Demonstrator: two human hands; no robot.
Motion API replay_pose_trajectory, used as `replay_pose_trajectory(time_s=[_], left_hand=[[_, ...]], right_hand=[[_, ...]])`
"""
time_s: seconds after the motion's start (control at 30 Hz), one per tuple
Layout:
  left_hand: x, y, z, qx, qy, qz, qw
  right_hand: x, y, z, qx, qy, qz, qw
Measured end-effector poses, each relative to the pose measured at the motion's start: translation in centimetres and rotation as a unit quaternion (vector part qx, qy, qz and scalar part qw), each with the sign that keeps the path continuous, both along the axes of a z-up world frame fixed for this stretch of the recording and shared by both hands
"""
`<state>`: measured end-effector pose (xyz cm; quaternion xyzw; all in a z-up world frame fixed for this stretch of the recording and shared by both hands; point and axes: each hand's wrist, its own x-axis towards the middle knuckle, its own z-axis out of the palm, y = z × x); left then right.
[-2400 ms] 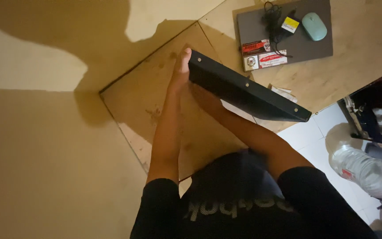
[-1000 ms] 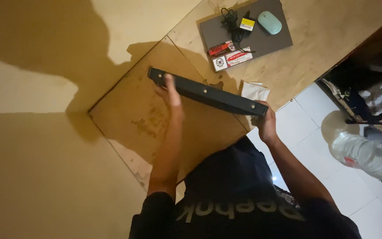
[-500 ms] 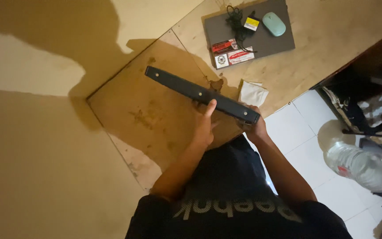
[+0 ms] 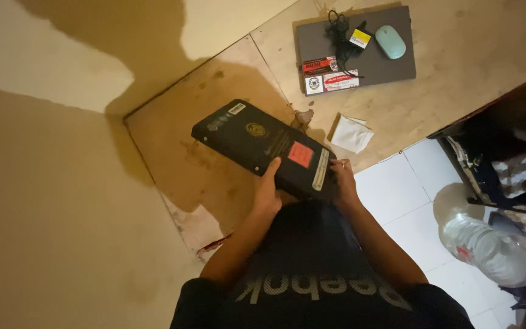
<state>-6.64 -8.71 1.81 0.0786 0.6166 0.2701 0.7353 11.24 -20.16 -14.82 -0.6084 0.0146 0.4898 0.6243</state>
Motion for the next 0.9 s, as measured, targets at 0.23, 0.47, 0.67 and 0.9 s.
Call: replay_pose_trajectory(time_s=[0.23,0.47,0.67,0.9], left_hand=[[-5.5,-0.9,-8.1,-0.013,-0.044,0.052,0.998],[-7.3,0.6,0.0,-0.079,-0.110,0.152,0.979],[-11.3,3.4,-4.8,-0.046,-0.069,0.122,0.989],[-14.5,3.4,-7.0,-0.010,-0.033,0.111,0.993]], right_hand=[[-0.7,-1.1,-1.9,-0.073,-0.100,0.071,0.990],[3.8,0.0,-6.8,-0.119,-0.188,0.121,0.967],[0.1,6.6,8.5,-0.104,-0.090,0.216,0.967],[3.8,10.0,-6.7,-0.076,0.130,0.356,0.922]])
